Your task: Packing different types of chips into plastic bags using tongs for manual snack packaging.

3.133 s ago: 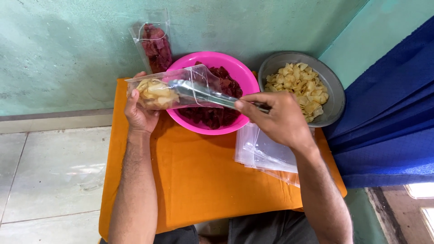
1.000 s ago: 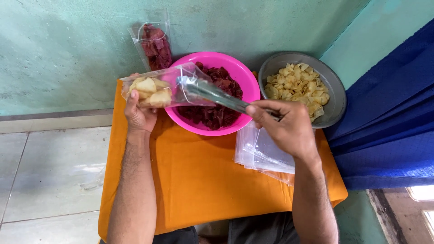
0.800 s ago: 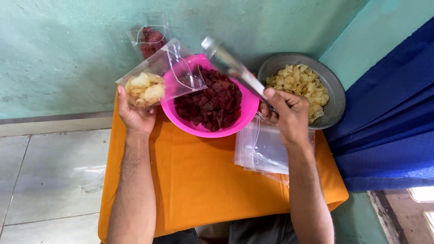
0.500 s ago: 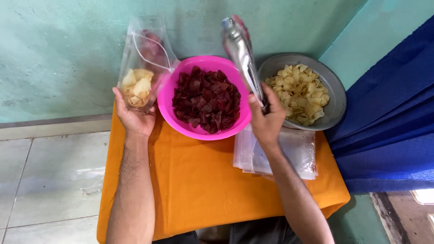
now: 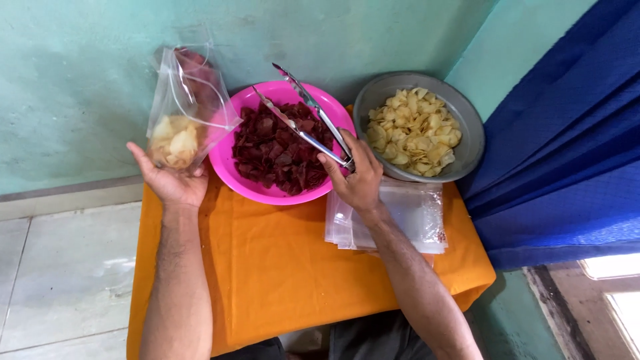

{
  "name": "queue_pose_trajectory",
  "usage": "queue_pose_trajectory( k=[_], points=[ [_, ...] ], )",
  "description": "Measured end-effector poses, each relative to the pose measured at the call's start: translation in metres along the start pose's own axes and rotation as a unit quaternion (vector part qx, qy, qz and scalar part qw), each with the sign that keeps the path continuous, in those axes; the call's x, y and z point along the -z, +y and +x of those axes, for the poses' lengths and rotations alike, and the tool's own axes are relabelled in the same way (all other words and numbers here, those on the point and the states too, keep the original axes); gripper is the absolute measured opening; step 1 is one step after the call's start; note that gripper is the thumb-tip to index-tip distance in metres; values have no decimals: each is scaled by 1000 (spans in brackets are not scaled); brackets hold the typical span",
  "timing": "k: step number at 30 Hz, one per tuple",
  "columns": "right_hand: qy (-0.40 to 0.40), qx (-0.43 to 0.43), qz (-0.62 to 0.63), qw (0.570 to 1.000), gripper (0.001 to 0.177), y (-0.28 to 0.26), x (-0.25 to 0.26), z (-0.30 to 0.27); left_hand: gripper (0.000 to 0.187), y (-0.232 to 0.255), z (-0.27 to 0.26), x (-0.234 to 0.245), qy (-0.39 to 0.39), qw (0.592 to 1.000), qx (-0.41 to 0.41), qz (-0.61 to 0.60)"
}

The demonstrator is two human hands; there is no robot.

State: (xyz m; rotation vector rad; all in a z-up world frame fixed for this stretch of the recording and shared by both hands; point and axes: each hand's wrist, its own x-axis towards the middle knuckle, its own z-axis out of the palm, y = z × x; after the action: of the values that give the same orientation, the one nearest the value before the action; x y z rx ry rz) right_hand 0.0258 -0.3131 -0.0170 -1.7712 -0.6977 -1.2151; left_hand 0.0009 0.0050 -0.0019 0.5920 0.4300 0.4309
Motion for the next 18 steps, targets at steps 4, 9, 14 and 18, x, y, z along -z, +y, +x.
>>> queue_pose_trajectory(
  k=[4,9,14,18],
  points=[
    [12,-10,15,1000,45,-7,4,6,70,-9,14,9,10,1000,5,-3],
    [16,-25,34,999,46,3,-1,-1,61,-15,10,6,-19,998,-4,-67],
    [17,-23,48,998,44,-5,4,7,61,-15,5,7,-38,997,-4,-69],
    [21,-25,61,998,45,-6,5,8,61,-18,5,10,-49,996,-3,-76]
  ],
)
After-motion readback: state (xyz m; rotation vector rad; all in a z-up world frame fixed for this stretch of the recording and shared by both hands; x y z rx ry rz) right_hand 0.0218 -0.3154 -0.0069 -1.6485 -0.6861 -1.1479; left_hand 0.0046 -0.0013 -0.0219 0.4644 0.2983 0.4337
